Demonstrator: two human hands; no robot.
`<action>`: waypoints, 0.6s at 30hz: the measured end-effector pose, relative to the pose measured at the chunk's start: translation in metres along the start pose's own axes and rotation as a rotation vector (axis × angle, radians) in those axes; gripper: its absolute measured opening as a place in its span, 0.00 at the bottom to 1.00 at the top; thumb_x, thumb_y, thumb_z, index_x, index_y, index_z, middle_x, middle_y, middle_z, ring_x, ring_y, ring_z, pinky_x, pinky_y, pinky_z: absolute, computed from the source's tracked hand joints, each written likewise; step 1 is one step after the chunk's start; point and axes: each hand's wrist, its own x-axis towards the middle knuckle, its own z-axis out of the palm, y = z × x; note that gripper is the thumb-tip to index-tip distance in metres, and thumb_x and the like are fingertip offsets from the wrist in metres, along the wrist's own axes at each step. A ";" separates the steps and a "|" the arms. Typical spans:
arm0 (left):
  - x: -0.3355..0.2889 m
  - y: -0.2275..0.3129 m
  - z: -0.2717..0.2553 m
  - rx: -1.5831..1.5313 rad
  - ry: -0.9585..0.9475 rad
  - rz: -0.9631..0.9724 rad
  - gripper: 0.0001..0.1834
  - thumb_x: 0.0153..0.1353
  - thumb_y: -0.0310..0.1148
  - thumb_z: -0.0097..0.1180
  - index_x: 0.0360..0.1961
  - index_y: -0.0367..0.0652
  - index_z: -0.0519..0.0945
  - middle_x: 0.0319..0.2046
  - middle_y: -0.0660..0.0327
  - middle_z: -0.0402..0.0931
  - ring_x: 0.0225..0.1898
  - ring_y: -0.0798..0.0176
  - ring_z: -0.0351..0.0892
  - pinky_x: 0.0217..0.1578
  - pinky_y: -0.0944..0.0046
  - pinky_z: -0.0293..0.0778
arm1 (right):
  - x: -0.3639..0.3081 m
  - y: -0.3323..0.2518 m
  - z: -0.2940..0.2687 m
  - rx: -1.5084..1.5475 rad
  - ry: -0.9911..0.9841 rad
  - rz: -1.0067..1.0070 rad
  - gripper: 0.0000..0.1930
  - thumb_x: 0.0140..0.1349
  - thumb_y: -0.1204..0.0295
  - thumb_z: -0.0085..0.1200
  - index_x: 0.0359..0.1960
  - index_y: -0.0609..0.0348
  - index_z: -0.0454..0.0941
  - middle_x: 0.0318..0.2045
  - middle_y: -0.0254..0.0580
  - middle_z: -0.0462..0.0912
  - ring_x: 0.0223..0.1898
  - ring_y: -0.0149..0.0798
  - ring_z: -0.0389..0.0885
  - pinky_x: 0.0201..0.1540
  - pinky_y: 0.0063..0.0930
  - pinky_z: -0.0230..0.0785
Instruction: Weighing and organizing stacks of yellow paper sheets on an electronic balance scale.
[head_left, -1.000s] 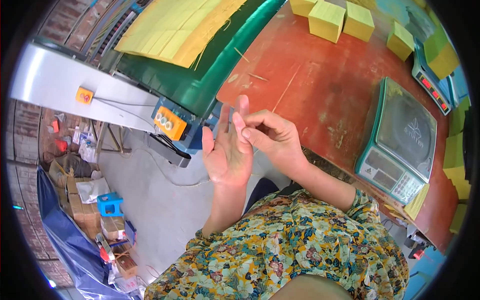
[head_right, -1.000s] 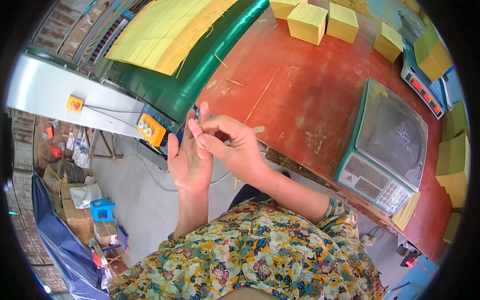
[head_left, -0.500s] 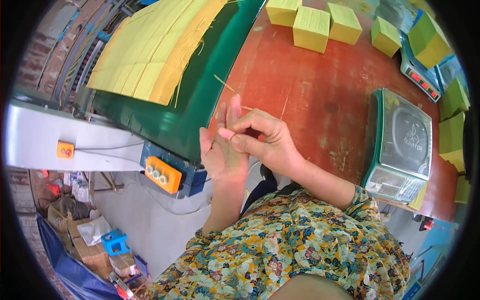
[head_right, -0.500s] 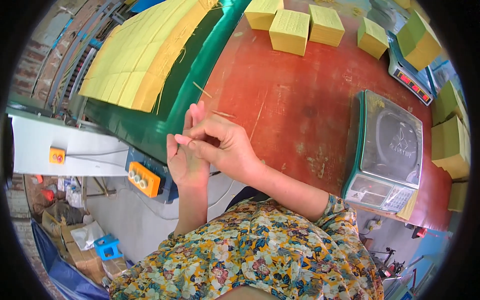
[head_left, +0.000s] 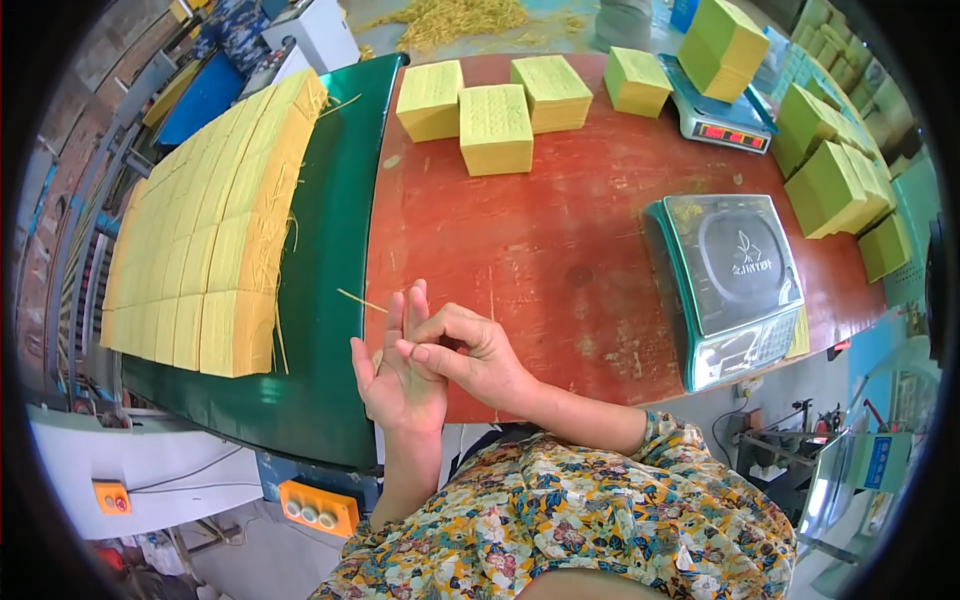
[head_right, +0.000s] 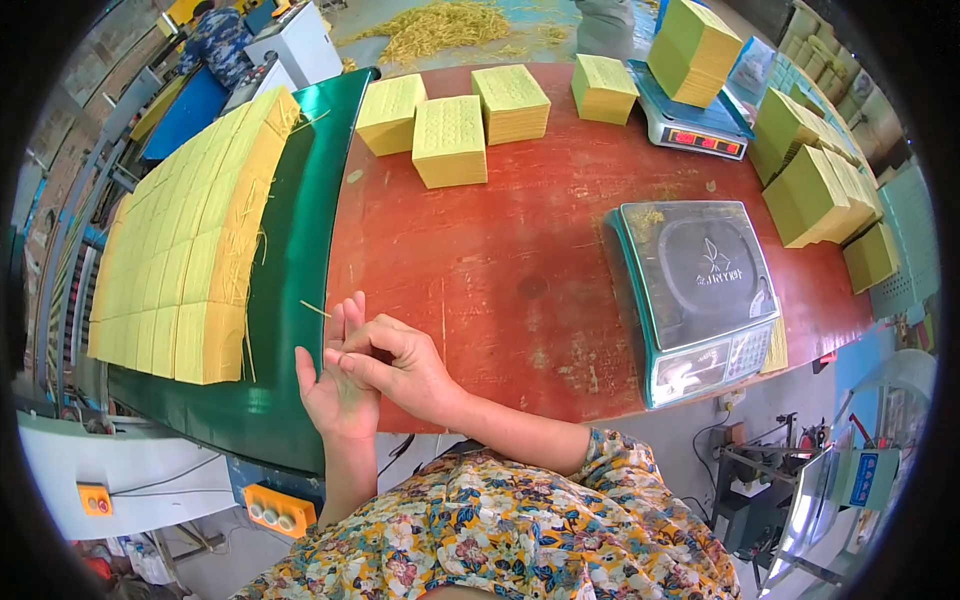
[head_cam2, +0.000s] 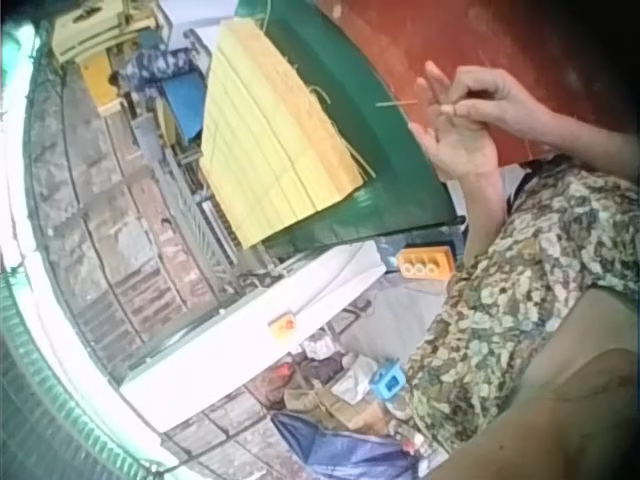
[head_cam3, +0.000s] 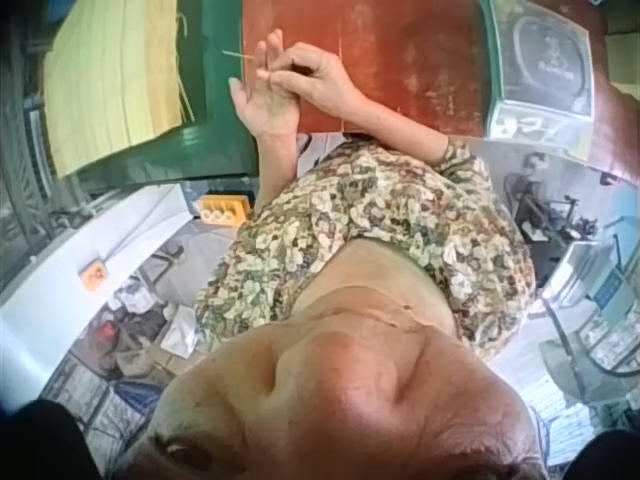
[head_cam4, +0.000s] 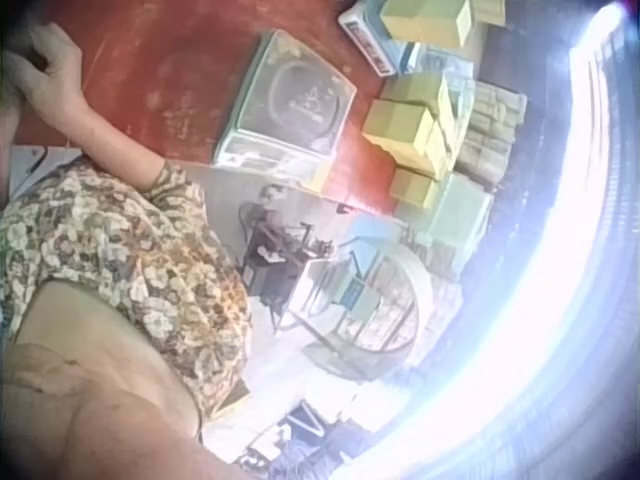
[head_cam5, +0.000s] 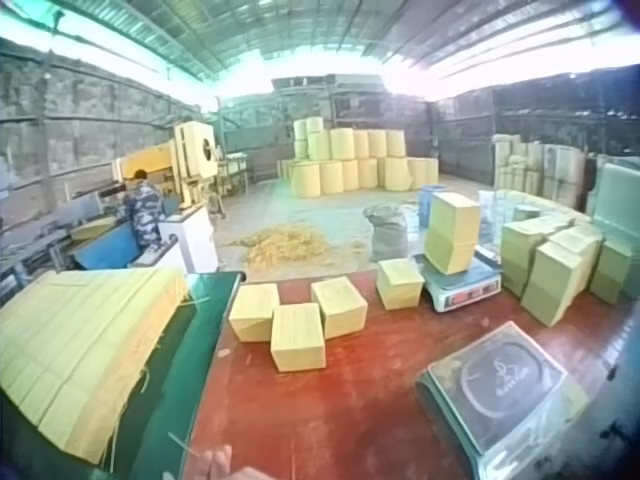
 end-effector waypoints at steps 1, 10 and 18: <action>0.005 -0.002 0.002 0.000 0.000 -0.008 0.39 0.71 0.56 0.38 0.71 0.35 0.56 0.76 0.46 0.42 0.73 0.48 0.54 0.66 0.37 0.59 | 0.003 -0.001 -0.004 -0.003 0.007 -0.002 0.06 0.63 0.70 0.63 0.39 0.57 0.83 0.34 0.32 0.78 0.37 0.25 0.76 0.41 0.23 0.71; 0.048 -0.019 0.003 0.076 0.056 -0.005 0.38 0.71 0.55 0.42 0.68 0.32 0.60 0.72 0.37 0.47 0.72 0.40 0.54 0.60 0.44 0.73 | 0.034 0.002 -0.042 0.257 0.056 0.161 0.08 0.66 0.70 0.61 0.41 0.62 0.80 0.33 0.30 0.81 0.37 0.21 0.75 0.39 0.20 0.71; 0.114 -0.021 0.005 0.105 -0.001 -0.021 0.38 0.71 0.54 0.41 0.67 0.30 0.61 0.73 0.40 0.47 0.73 0.43 0.51 0.68 0.38 0.58 | 0.087 -0.018 -0.060 -0.149 0.120 -0.021 0.06 0.60 0.76 0.64 0.37 0.59 0.80 0.30 0.31 0.78 0.32 0.22 0.75 0.33 0.21 0.69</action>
